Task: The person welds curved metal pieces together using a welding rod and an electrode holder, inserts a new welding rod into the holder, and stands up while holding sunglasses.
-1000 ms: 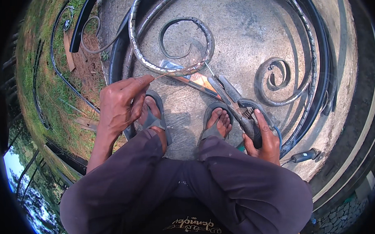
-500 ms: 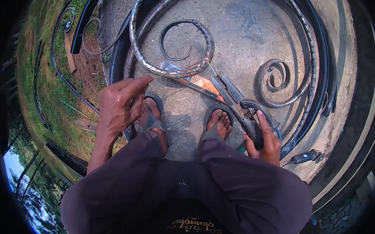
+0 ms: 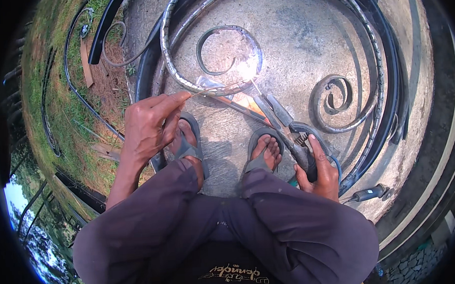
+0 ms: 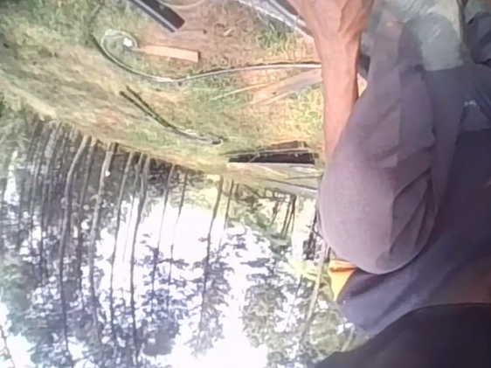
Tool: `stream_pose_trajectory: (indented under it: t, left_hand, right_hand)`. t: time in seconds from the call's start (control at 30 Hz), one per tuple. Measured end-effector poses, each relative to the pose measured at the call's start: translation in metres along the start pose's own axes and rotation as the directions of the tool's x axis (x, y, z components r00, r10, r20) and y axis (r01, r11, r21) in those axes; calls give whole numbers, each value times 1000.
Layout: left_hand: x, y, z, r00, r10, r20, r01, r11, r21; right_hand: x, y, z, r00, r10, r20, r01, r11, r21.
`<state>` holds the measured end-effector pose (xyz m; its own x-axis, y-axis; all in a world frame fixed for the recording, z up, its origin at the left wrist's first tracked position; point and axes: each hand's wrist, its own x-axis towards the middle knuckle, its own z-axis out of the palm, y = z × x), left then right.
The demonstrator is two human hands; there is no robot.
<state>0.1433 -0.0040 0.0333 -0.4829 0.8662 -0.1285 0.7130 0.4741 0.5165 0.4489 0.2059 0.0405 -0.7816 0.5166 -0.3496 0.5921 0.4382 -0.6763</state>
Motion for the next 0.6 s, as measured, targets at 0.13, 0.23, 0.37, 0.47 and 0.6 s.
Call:
stream_pose_trajectory:
  t: [0.13, 0.23, 0.37, 0.47, 0.6]
  left_hand:
    - [0, -1, 1, 999, 15, -32, -14, 1000, 3]
    - [0, 2, -3, 999, 4, -44, -4, 1000, -9]
    - [-1, 0, -3, 1000, 2, -21, -2, 1000, -3]
    - [2, 1, -1, 1000, 9, -3, -9, 1000, 8]
    - [2, 2, -3, 1000, 0, 13, 0, 1000, 10]
  right_hand:
    - [0, 2, -2, 1000, -1, 6, 1, 1000, 28]
    - [-4, 8, 1, 991, -101, -82, 98, 994, -49]
    - [-2, 5, -1, 999, -33, -44, 32, 999, -12]
    - [-4, 8, 0, 999, -18, -27, 18, 999, -27]
    - [-1, 3, -1, 1000, -26, -14, 26, 999, -38]
